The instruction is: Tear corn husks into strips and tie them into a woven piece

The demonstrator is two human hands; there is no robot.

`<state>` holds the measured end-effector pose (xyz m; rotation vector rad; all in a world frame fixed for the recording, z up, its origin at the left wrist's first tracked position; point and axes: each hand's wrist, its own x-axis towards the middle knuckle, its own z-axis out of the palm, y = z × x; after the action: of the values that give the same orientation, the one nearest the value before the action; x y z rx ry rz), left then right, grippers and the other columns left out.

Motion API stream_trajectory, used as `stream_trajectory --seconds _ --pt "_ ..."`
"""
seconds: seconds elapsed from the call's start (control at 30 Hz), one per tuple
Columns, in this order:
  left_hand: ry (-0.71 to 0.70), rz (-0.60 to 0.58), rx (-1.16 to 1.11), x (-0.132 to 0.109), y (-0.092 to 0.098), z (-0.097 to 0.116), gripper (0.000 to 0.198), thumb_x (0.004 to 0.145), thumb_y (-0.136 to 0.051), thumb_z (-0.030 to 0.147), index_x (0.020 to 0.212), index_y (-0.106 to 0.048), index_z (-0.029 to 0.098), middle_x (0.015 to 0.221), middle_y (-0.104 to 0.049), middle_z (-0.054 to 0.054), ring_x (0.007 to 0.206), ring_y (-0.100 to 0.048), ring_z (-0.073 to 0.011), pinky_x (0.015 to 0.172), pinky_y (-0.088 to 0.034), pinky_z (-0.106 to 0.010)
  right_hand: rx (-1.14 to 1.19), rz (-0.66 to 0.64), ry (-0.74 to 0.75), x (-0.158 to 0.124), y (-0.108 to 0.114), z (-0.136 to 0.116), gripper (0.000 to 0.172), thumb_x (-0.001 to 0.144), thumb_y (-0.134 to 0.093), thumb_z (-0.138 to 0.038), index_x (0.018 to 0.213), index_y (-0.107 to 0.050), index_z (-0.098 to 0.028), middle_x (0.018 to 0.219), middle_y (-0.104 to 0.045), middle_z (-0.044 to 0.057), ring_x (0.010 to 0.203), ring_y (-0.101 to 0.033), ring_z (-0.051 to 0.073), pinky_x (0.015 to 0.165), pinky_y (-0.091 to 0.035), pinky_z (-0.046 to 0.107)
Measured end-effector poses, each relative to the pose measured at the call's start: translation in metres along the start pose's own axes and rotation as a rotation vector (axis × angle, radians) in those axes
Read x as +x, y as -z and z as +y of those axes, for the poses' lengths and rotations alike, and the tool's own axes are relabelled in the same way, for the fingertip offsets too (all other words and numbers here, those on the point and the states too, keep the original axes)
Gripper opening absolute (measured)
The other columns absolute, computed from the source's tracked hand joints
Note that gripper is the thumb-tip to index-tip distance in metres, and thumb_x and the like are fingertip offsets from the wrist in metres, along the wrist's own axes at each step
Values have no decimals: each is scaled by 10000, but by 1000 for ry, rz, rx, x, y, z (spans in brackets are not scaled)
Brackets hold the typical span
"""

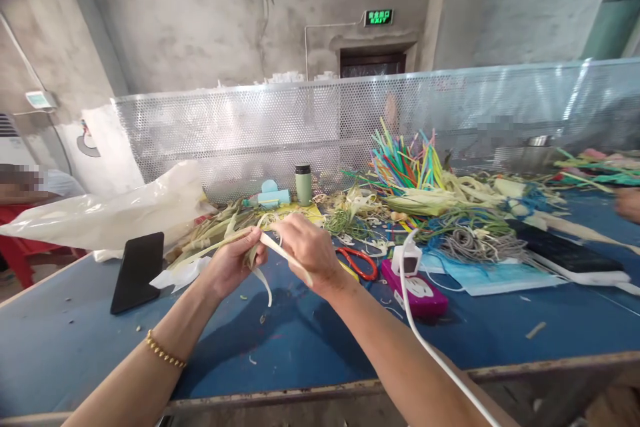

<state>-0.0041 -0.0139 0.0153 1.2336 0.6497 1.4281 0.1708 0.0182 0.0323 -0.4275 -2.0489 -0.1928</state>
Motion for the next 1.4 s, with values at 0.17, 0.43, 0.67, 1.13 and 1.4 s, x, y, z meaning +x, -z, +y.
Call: stream_trajectory --seconds 0.17,0.43,0.67,1.13,1.4 --pt "-102 178 391 0 0 -1 339 811 -669 412 628 -568 145 571 -523 4 542 -441 -91 516 -305 -220 492 -233 -537 0 -7 14 278 900 -557 -384 848 -679 -139 729 -660 43 633 -580 138 569 -438 247" --pt "-32 70 272 -1 1 -1 319 785 -698 390 631 -581 136 590 -525 1 553 -456 -95 534 -336 -224 795 -427 -564 3 1 -2 350 831 -652 -452 708 -643 -124 628 -589 6 594 -514 100 575 -395 228" --pt "75 60 -95 0 1 7 250 779 -706 279 639 -566 127 598 -497 6 549 -480 -91 533 -405 -208 1093 -510 -477 9 25 -10 247 846 -675 -374 832 -646 -130 676 -574 -9 590 -509 80 536 -396 201" --pt "53 -24 108 -2 6 9 278 784 -719 324 642 -596 118 601 -513 -4 551 -459 -89 520 -363 -213 1030 -221 -391 11 49 18 382 916 -544 -464 702 -632 -161 619 -559 4 554 -518 109 550 -431 255" --pt "232 -237 337 -8 3 2 284 752 -754 347 639 -660 104 570 -574 -43 505 -453 -93 486 -321 -227 381 -481 -218 9 18 12 243 904 -542 -227 722 -676 -138 710 -658 31 662 -554 118 636 -409 256"
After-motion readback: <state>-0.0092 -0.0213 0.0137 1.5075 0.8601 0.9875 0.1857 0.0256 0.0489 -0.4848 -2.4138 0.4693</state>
